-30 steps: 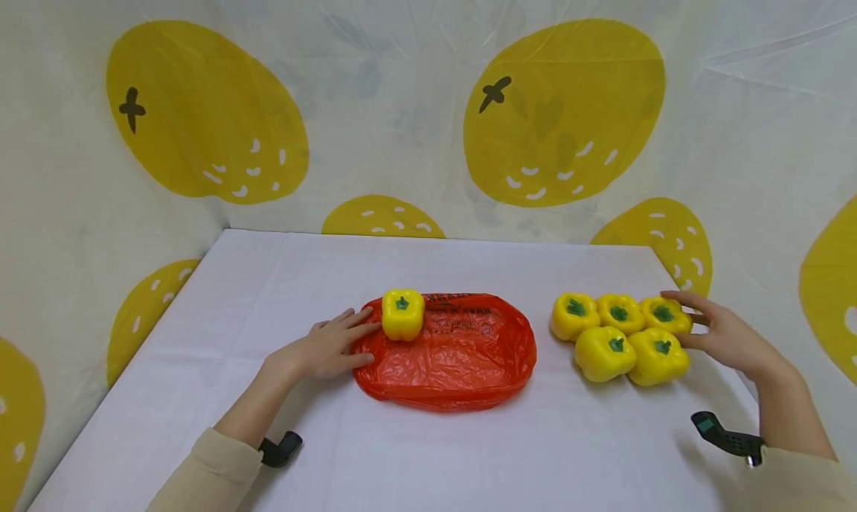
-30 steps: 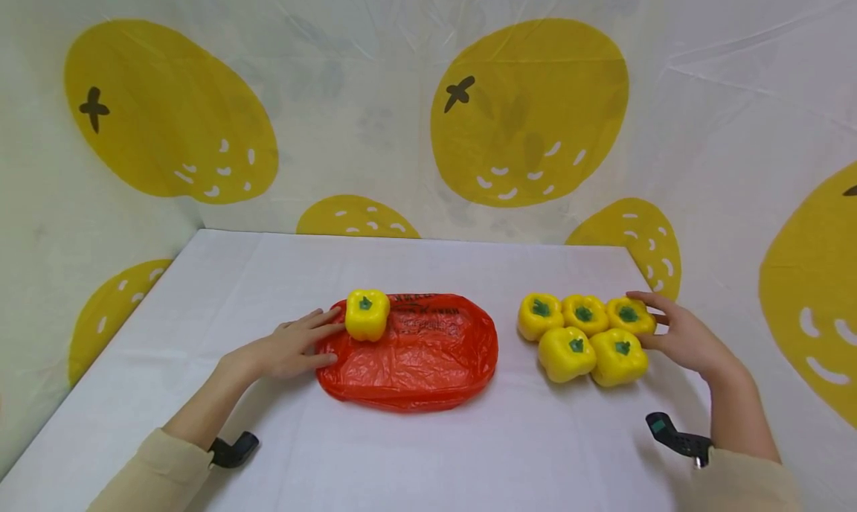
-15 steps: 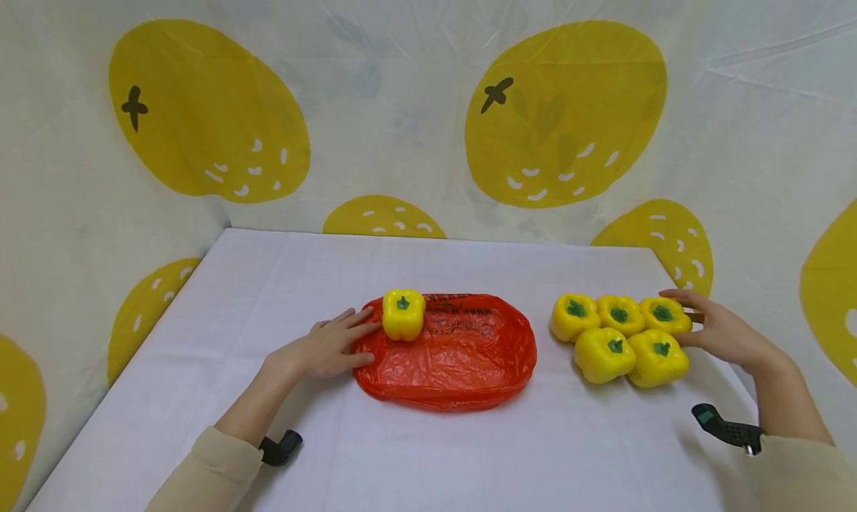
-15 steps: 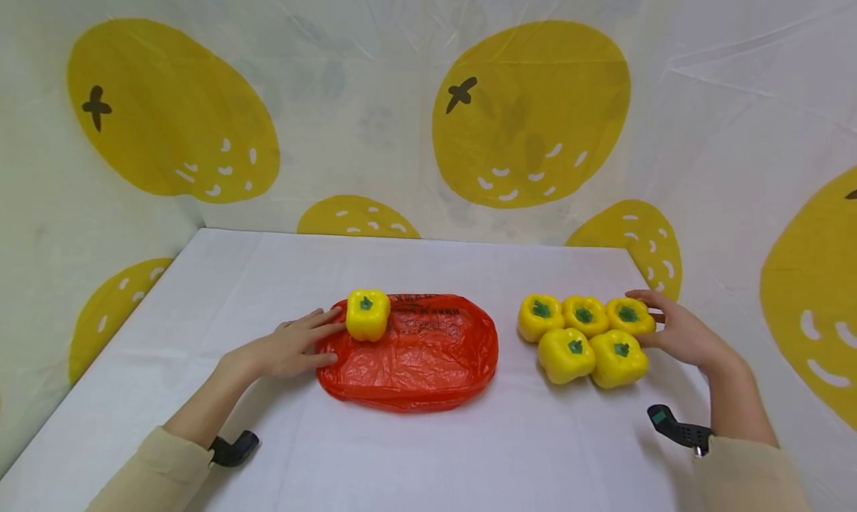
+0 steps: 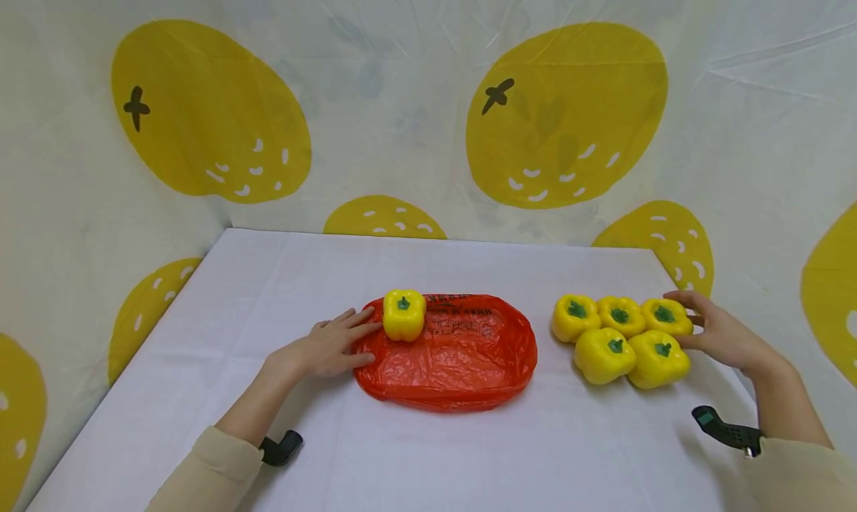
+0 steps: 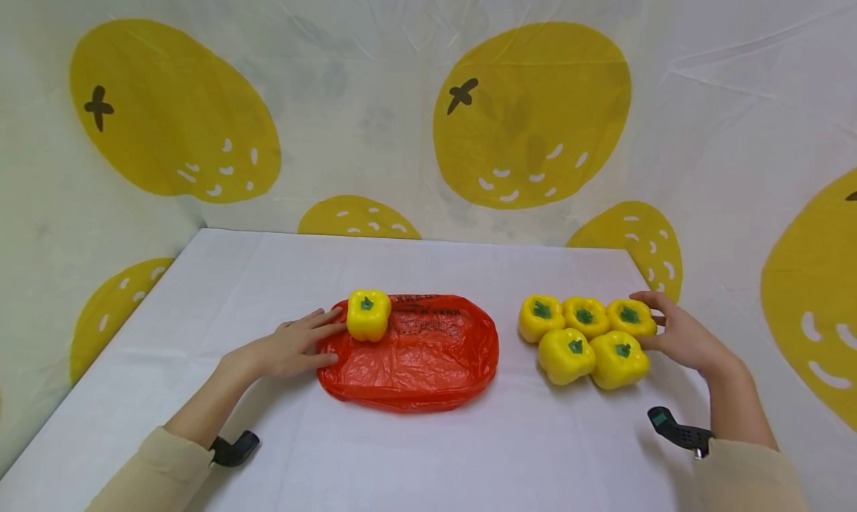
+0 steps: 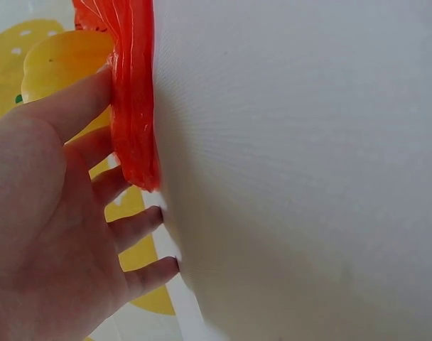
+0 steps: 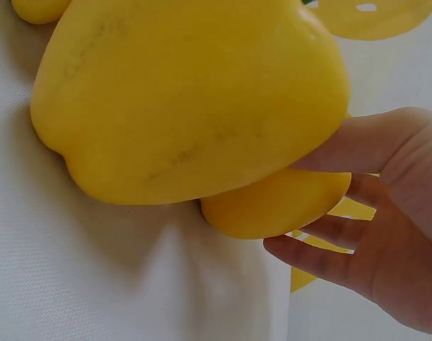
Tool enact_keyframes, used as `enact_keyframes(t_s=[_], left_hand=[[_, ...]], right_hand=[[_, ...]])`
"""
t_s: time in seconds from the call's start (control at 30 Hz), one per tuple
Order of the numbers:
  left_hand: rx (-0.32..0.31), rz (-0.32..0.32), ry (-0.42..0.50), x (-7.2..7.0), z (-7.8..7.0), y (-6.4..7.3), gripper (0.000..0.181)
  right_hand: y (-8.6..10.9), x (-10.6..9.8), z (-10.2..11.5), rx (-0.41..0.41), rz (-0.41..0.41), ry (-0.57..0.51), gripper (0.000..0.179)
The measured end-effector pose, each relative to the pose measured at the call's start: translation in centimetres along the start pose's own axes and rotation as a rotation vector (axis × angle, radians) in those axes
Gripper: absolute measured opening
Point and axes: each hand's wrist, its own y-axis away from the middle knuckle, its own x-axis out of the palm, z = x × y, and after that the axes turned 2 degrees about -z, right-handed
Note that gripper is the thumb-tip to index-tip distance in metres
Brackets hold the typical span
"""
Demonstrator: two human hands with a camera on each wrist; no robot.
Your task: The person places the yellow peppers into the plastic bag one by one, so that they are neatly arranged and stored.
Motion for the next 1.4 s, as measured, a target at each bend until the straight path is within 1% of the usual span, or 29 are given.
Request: enact_keyframes(t_s=[0.2, 0.3, 0.6, 0.9, 1.07, 1.23, 1.4], left_hand=[[-0.003, -0.002, -0.003, 0.0, 0.0, 0.0, 0.069], [-0.002, -0.004, -0.007, 0.1, 0.1, 0.0, 0.069], [-0.003, -0.012, -0.013, 0.3, 0.2, -0.1, 0.070], [-0.010, -0.010, -0.014, 0.3, 0.3, -0.2, 0.070], [-0.006, -0.015, -0.009, 0.3, 0.3, -0.2, 0.070], [-0.008, -0.014, -0.006, 0.3, 0.4, -0.2, 0.071], [-0.010, -0.012, -0.007, 0.4, 0.4, -0.3, 0.071]], right_hand=[[-0.2, 0.0, -0.7, 0.069, -0.031, 0.003, 0.083], [-0.3, 0.0, -0.8, 0.087, -0.042, -0.002, 0.085], [0.0, 0.2, -0.8, 0.092, -0.060, 0.006, 0.084], [0.4, 0.7, -1.5, 0.094, -0.171, 0.011, 0.089], [0.5, 0.2, -0.8, 0.107, -0.221, 0.007, 0.098], [0.7, -0.4, 0.5, 0.122, -0.255, 0.007, 0.101], [1.0, -1.2, 1.9, 0.121, -0.285, 0.009, 0.104]])
